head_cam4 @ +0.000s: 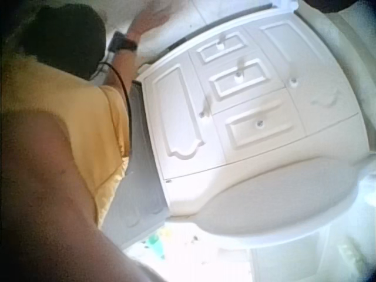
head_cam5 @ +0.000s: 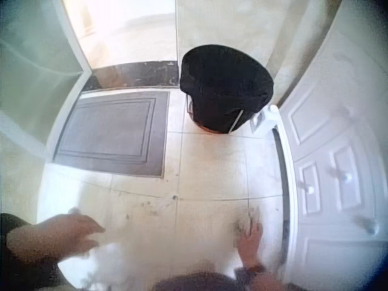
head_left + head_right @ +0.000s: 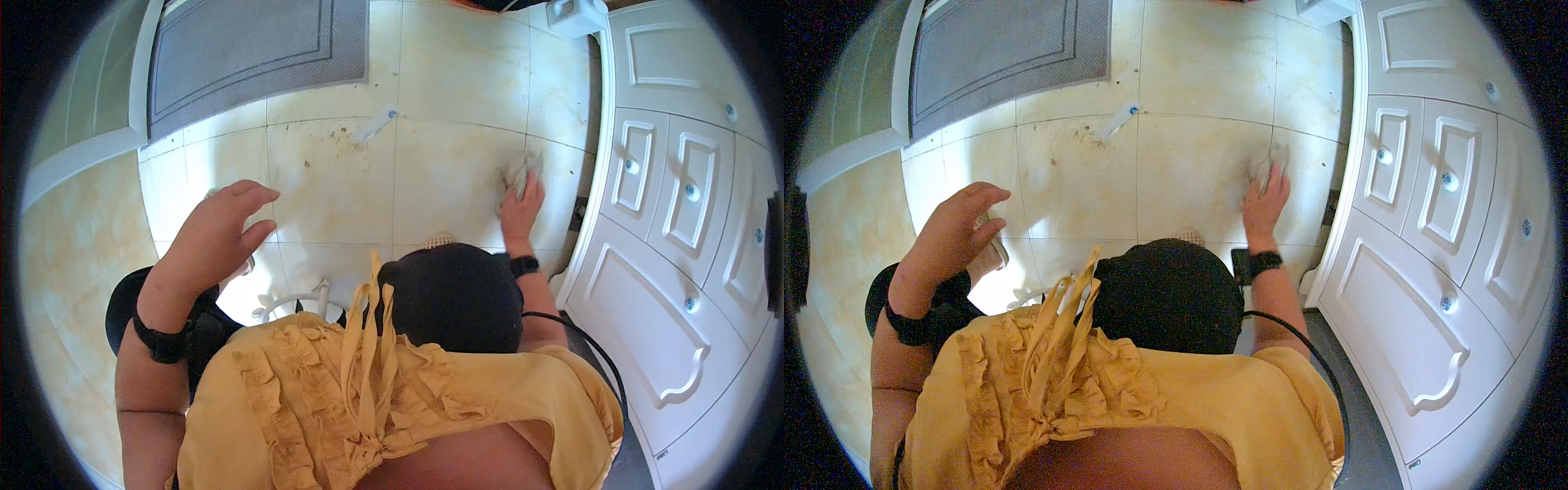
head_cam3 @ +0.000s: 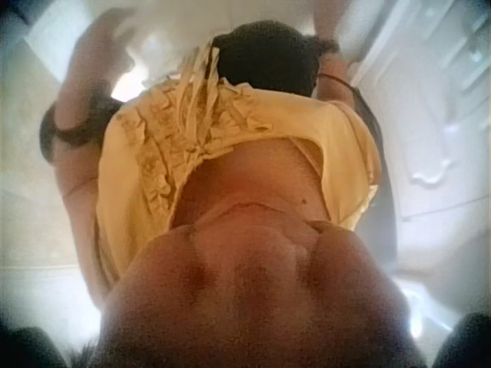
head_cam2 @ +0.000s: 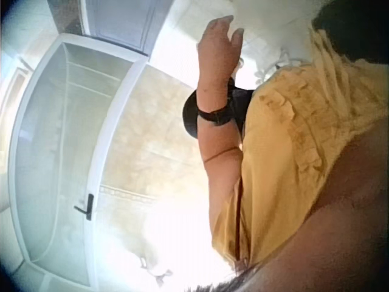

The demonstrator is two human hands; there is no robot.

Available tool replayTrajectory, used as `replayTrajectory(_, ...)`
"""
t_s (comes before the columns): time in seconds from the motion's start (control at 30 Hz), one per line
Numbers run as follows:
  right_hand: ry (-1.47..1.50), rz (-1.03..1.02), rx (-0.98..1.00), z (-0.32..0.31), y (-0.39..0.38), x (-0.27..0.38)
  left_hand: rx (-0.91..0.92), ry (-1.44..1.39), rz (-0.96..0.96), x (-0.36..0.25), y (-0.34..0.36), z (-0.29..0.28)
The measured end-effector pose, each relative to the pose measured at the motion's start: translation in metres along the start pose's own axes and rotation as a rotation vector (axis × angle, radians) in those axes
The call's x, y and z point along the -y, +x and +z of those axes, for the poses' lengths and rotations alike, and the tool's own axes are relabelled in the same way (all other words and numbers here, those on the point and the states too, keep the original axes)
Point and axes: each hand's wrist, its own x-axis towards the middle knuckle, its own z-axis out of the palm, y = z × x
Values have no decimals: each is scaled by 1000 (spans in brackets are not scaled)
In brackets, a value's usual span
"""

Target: The person wipes the tiled floor with a cloth, moving around a washing machine and a small child's toilet. The person repeatedly wipes different sections of the floor, occasionally lifting a bucket to reach underneath it.

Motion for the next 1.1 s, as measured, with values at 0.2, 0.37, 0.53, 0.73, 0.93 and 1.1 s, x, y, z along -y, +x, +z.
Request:
replayTrajectory(0.2,22,-190,209,80,-56,51,46,24,-25,4,-9,-1)
replayTrajectory(0.37,269,-401,407,121,87,141,4,5,44,10,-21,-16)
replayTrajectory(0.53,403,-176,579,21,160,157,-431,-146,151,21,-52,-59)
replayTrajectory(0.73,253,-44,722,-103,143,179,-565,-162,249,29,-93,-86)
replayTrajectory(0.93,97,-99,794,-165,131,268,-696,-203,314,8,-147,-103)
replayTrajectory(1.1,25,-297,681,-152,103,321,-707,-484,323,-4,-203,-110)
